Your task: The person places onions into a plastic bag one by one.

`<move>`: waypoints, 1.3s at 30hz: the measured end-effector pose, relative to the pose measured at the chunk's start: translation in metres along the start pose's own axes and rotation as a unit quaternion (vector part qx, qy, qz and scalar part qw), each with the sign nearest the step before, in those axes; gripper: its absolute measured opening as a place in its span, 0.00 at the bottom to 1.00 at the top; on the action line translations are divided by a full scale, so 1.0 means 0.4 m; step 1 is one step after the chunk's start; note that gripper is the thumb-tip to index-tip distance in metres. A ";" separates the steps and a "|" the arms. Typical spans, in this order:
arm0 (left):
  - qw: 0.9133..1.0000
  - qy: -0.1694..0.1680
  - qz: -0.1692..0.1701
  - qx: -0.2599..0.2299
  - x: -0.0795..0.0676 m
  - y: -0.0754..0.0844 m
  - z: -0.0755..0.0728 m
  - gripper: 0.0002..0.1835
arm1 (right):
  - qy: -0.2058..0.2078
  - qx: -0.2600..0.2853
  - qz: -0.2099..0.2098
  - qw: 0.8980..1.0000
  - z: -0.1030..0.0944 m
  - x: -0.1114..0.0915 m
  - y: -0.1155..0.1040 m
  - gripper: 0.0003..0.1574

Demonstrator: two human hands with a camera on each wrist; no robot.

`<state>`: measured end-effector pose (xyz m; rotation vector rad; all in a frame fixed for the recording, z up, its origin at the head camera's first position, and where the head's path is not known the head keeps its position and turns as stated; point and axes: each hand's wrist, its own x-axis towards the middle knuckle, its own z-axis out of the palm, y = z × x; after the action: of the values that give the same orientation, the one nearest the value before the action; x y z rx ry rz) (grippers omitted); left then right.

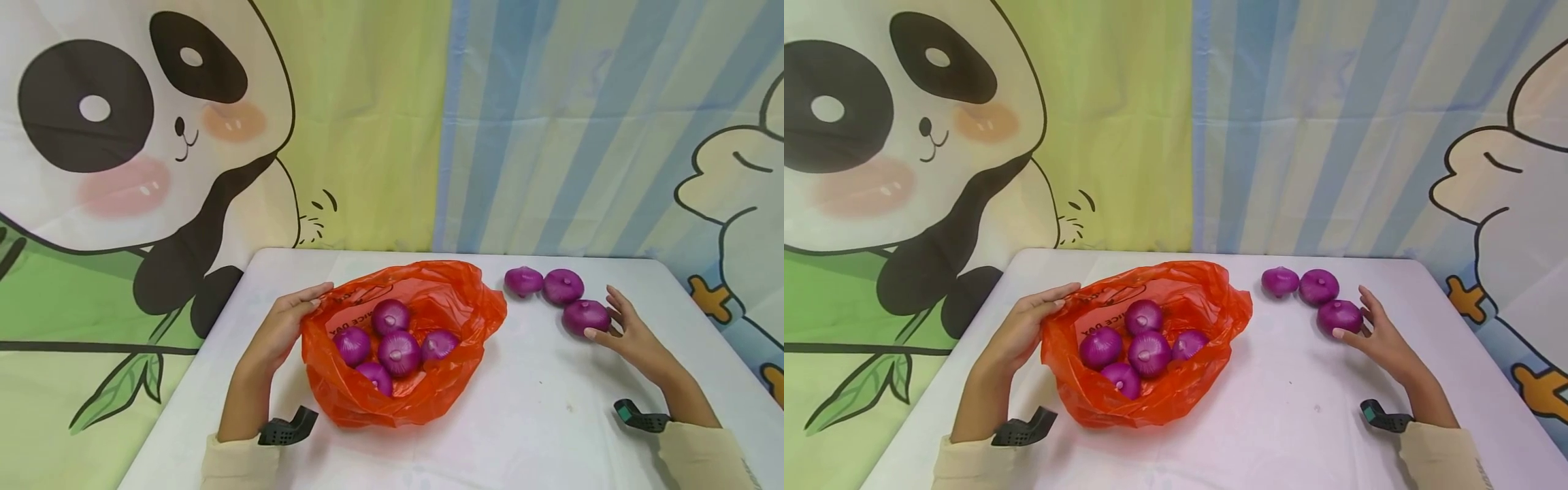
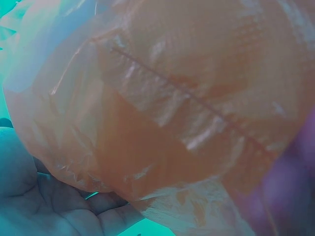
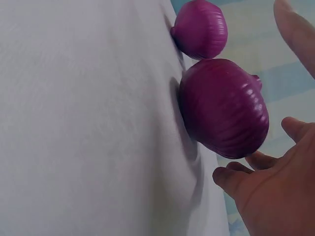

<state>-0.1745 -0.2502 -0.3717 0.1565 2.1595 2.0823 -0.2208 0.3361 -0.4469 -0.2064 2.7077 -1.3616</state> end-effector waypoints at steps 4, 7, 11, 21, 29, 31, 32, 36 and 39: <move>1.000 0.001 0.001 0.000 0.000 0.001 -0.001 0.23 | 0.010 0.011 0.007 1.000 0.014 0.012 0.005 0.66; 1.000 0.002 -0.001 0.000 0.000 0.000 -0.002 0.23 | 0.021 0.026 0.017 0.999 0.027 0.021 0.013 0.68; 1.000 0.000 -0.004 -0.001 0.000 -0.002 -0.002 0.23 | 0.039 0.017 0.029 0.999 0.040 0.023 0.025 0.64; 1.000 0.003 -0.005 0.002 0.000 0.000 -0.003 0.23 | 0.044 -0.037 0.028 0.998 0.041 0.014 0.025 0.52; 1.000 0.001 -0.004 0.003 0.002 -0.001 -0.005 0.23 | 0.050 -0.033 0.030 0.998 0.036 0.005 0.023 0.52; 1.000 0.001 -0.003 0.003 0.001 -0.001 -0.004 0.23 | 0.055 -0.037 0.029 0.997 0.034 0.002 0.016 0.52; 1.000 0.000 -0.002 0.003 0.001 -0.002 -0.004 0.23 | 0.057 -0.037 0.029 0.997 0.033 0.001 0.011 0.52; 1.000 0.000 -0.002 0.005 0.002 -0.001 -0.004 0.23 | 0.066 -0.038 0.025 0.997 0.030 -0.003 -0.011 0.53; 1.000 0.000 -0.003 0.006 0.001 0.000 -0.004 0.23 | 0.071 -0.034 0.013 0.997 0.029 -0.006 -0.028 0.52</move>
<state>-0.1752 -0.2515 -0.3716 0.1500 2.1696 2.0676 -0.2158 0.3206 -0.4448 -0.0816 2.8636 -1.3265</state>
